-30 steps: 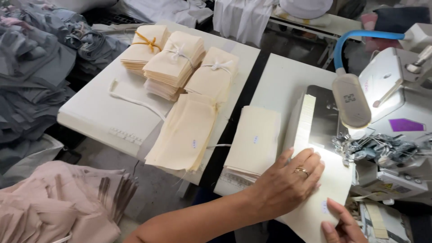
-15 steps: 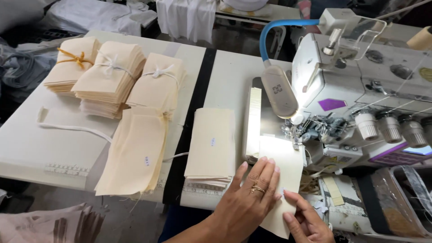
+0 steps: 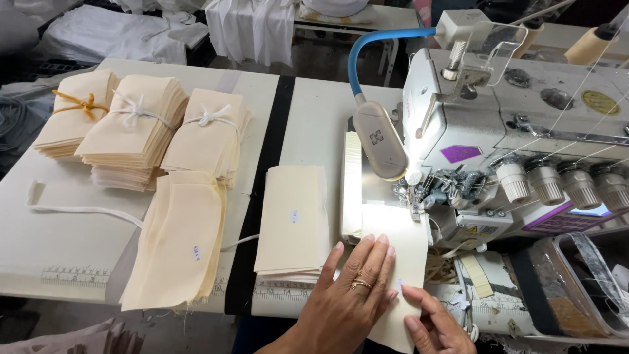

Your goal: Picking up, aligning, and stacking fabric pieces on a sewing machine workstation

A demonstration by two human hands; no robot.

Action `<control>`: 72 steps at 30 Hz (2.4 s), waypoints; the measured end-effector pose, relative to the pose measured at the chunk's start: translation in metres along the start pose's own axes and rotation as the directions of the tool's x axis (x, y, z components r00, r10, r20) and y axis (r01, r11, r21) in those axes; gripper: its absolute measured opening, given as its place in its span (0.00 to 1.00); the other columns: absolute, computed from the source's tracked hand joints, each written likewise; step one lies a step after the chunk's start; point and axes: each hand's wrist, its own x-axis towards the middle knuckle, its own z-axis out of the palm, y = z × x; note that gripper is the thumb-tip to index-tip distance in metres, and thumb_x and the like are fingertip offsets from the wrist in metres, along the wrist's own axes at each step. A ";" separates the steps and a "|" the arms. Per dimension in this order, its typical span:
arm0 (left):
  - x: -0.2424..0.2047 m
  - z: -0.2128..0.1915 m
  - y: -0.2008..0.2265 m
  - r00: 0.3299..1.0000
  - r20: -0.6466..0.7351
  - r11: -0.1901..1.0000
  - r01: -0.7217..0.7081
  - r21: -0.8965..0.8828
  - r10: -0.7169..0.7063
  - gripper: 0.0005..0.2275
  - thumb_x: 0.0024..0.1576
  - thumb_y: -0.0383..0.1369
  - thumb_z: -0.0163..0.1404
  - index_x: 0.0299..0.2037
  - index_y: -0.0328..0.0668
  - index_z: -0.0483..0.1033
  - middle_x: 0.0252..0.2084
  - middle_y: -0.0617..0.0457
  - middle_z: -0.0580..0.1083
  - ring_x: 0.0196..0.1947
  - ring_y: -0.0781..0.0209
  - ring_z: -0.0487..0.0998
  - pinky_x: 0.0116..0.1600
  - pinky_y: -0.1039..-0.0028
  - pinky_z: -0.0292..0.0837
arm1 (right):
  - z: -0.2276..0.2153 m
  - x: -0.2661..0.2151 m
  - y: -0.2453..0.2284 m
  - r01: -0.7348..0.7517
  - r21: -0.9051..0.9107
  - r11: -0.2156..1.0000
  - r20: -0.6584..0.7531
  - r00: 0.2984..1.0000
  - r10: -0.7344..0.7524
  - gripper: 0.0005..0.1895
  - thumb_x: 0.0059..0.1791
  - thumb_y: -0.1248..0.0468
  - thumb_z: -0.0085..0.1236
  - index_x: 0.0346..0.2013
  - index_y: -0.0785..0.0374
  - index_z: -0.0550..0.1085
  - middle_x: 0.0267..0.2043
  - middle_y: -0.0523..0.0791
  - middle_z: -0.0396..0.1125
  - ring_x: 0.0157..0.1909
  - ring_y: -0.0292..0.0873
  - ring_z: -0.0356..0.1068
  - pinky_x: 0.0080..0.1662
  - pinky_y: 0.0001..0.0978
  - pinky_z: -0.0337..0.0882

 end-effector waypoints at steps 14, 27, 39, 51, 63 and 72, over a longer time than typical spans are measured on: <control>0.004 0.004 -0.008 1.000 -0.026 1.000 -0.004 -0.003 0.004 0.19 0.71 0.41 0.38 0.66 0.42 0.72 0.69 0.51 0.71 0.71 0.58 0.68 0.70 0.57 0.58 | 0.007 0.007 -0.006 -0.146 0.077 0.986 0.021 0.989 0.145 0.23 0.45 0.60 0.62 0.56 0.51 0.82 0.48 0.38 0.82 0.35 0.33 0.78 0.44 0.21 0.74; 0.009 0.005 -0.016 0.998 -0.063 0.999 -0.031 -0.008 0.030 0.20 0.70 0.28 0.27 0.65 0.36 0.70 0.66 0.47 0.70 0.68 0.52 0.71 0.69 0.63 0.61 | 0.021 0.012 -0.039 -0.073 0.209 0.975 -0.108 0.989 0.098 0.20 0.47 0.65 0.58 0.53 0.62 0.82 0.53 0.42 0.79 0.36 0.34 0.73 0.42 0.20 0.69; 0.009 -0.001 -0.016 0.994 -0.100 0.998 -0.035 0.061 0.041 0.21 0.70 0.29 0.25 0.64 0.38 0.72 0.63 0.51 0.74 0.66 0.57 0.73 0.67 0.64 0.63 | 0.021 0.028 -0.037 -0.010 0.154 0.988 -0.128 0.991 0.030 0.20 0.48 0.61 0.59 0.55 0.57 0.81 0.52 0.37 0.79 0.36 0.29 0.74 0.46 0.14 0.68; 0.006 0.001 -0.021 0.995 -0.051 0.996 -0.085 0.024 0.086 0.20 0.70 0.29 0.29 0.65 0.37 0.70 0.66 0.49 0.71 0.68 0.54 0.72 0.68 0.62 0.61 | 0.014 0.041 -0.047 -0.044 0.092 0.995 -0.060 0.997 0.049 0.22 0.50 0.59 0.55 0.59 0.53 0.77 0.41 0.42 0.84 0.44 0.31 0.78 0.49 0.21 0.74; 0.011 0.000 -0.024 0.997 -0.028 0.998 -0.066 0.011 0.067 0.18 0.70 0.28 0.31 0.65 0.36 0.70 0.64 0.48 0.72 0.67 0.55 0.73 0.68 0.63 0.62 | 0.023 0.054 -0.028 0.133 0.250 0.959 -0.067 0.990 -0.120 0.18 0.51 0.65 0.55 0.56 0.63 0.74 0.43 0.43 0.74 0.34 0.31 0.72 0.41 0.23 0.82; 0.013 0.003 -0.027 0.993 -0.076 0.996 -0.093 -0.012 0.091 0.17 0.70 0.28 0.32 0.63 0.36 0.72 0.62 0.48 0.73 0.65 0.54 0.74 0.67 0.64 0.64 | 0.024 0.060 -0.025 0.132 0.277 0.952 -0.070 0.991 -0.117 0.20 0.52 0.65 0.54 0.59 0.63 0.72 0.32 0.46 0.73 0.27 0.35 0.76 0.38 0.19 0.75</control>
